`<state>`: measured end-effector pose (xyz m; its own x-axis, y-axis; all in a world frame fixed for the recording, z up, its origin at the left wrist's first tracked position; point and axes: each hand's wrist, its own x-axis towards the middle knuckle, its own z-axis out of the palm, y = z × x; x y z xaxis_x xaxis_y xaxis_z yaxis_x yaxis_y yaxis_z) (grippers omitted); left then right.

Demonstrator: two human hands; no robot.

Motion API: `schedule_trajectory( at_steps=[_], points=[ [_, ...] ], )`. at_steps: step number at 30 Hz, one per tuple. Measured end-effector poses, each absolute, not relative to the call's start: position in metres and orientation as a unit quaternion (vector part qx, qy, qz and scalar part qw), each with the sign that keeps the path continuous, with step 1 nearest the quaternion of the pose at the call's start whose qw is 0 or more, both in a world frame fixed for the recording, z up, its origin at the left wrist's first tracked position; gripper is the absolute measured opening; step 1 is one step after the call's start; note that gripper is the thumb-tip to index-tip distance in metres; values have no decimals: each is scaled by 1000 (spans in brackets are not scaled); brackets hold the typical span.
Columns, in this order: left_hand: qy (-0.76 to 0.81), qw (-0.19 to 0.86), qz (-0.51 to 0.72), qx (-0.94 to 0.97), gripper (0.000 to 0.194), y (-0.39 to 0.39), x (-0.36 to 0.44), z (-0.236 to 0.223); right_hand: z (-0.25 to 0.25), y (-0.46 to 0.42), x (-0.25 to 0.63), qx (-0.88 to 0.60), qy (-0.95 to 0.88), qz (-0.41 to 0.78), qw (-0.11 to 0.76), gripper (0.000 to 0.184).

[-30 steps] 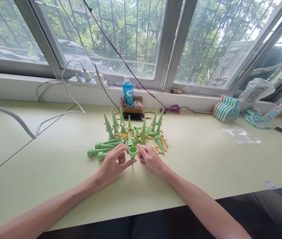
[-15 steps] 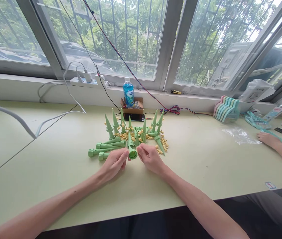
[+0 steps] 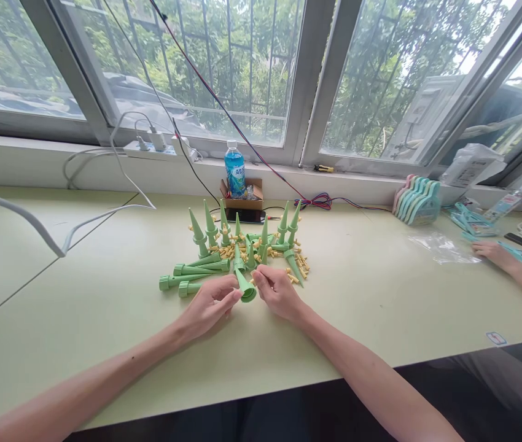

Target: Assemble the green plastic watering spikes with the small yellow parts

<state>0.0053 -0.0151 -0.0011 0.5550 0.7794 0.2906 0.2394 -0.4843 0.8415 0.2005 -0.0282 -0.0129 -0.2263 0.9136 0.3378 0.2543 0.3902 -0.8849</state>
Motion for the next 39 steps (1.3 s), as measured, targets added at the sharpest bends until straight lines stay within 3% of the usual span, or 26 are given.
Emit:
schedule_trajectory(
  at_steps=[11,22,27,32,39],
  points=[
    [286,273,389,832,21,-18,5,-6,-8,-26,200,-423,-702,359,447,54],
    [279,183,413,847,32,-13,5,-21,-10,-26,197,-422,-686,354,475,52],
    [348,226,449,791,13,-12,5,-13,-17,-22,198,-439,-647,350,516,48],
    [358,321,383,788,46,-12,5,-5,-18,-20,200,-433,-661,318,524,45],
    [373,412,320,767,36,-15,4,4,-14,-23,201,-429,-719,277,472,43]
  ],
)
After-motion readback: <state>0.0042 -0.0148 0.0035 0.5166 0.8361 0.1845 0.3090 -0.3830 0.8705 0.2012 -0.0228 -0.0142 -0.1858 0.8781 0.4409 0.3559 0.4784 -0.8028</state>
